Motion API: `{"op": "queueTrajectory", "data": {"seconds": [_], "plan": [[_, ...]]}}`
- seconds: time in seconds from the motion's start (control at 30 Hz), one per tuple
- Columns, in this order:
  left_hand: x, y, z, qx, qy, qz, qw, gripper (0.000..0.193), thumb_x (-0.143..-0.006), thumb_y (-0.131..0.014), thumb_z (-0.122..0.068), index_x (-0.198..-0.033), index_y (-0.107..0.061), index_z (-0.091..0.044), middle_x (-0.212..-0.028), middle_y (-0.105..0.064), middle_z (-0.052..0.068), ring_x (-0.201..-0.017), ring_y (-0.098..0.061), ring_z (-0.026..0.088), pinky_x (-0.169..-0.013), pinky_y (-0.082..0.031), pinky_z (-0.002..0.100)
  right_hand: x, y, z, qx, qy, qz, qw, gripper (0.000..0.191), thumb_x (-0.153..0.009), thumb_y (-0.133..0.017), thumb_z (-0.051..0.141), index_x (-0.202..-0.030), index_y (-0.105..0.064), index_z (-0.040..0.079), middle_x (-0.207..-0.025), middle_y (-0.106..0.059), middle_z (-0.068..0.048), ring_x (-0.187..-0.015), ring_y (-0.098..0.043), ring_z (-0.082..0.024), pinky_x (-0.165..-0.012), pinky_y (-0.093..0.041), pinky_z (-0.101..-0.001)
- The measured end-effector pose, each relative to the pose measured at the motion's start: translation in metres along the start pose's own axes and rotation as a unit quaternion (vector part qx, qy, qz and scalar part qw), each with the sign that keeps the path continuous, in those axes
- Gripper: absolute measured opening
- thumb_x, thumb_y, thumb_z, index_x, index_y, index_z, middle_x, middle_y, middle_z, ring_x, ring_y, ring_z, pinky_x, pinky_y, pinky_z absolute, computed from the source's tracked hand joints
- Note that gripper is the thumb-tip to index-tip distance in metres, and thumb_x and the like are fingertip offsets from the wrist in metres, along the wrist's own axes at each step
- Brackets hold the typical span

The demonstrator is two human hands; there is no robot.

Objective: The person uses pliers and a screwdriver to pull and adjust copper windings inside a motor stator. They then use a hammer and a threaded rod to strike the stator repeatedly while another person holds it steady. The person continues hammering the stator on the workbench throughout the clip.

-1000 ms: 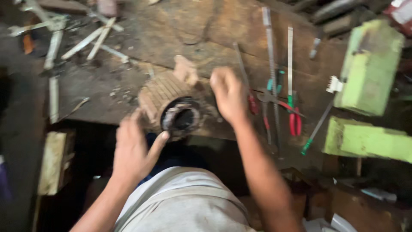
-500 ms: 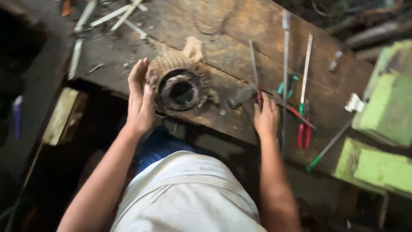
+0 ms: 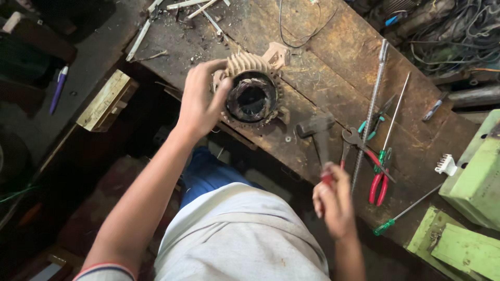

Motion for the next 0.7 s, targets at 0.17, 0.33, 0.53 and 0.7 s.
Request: {"op": "queueTrajectory", "data": {"seconds": [0.17,0.33,0.53,0.7], "plan": [[-0.054,-0.032,-0.009,-0.059,-0.076,0.107,0.99,0.034,-0.105,-0.062,-0.035,-0.128,-0.065,-0.01,-0.124,-0.063,0.016,-0.124,-0.054,0.038,-0.106,-0.042,0.05,0.035,-0.036,0.017,0.289,0.115,0.02,0.95,0.048,-0.094,-0.062,0.016,-0.141,-0.058,0.007,-0.123,-0.073,-0.018,-0.112,-0.072,-0.029,-0.096,-0.052,-0.0387],[-0.085,-0.066,0.003,-0.029,-0.036,0.194,0.98,0.04,-0.102,-0.061,-0.044,-0.113,-0.069,-0.006,-0.11,-0.071,0.018,-0.108,-0.065,0.037,-0.093,-0.051,0.047,0.036,-0.062,0.024,0.337,0.068,0.016,0.939,0.048,-0.092,-0.067,0.02,-0.139,-0.062,0.016,-0.123,-0.074,-0.016,-0.114,-0.073,-0.03,-0.095,-0.054,-0.0366],[-0.082,-0.073,0.012,-0.073,0.031,0.196,0.977,0.054,-0.095,-0.062,-0.056,-0.092,-0.073,-0.003,-0.089,-0.072,0.021,-0.085,-0.07,0.041,-0.079,-0.054,0.049,0.034,-0.064,0.015,0.351,0.054,0.019,0.934,0.049,-0.092,-0.066,0.022,-0.14,-0.059,0.018,-0.122,-0.072,-0.019,-0.113,-0.07,-0.036,-0.093,-0.054,-0.0407],[-0.091,-0.073,0.009,-0.094,0.025,0.171,0.981,0.05,-0.093,-0.064,-0.052,-0.091,-0.075,-0.004,-0.087,-0.072,0.023,-0.085,-0.069,0.042,-0.078,-0.055,0.05,0.002,-0.076,-0.051,0.302,0.024,0.027,0.953,0.053,-0.093,-0.066,0.029,-0.143,-0.054,0.018,-0.11,-0.074,-0.018,-0.104,-0.075,-0.036,-0.087,-0.057,-0.0424]]}}
Point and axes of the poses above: each hand's wrist, its own x-axis away from the middle knuckle, its own y-axis out of the back of the hand, z = x × y, the point moved 5 cm from there along -x, towards the middle knuckle
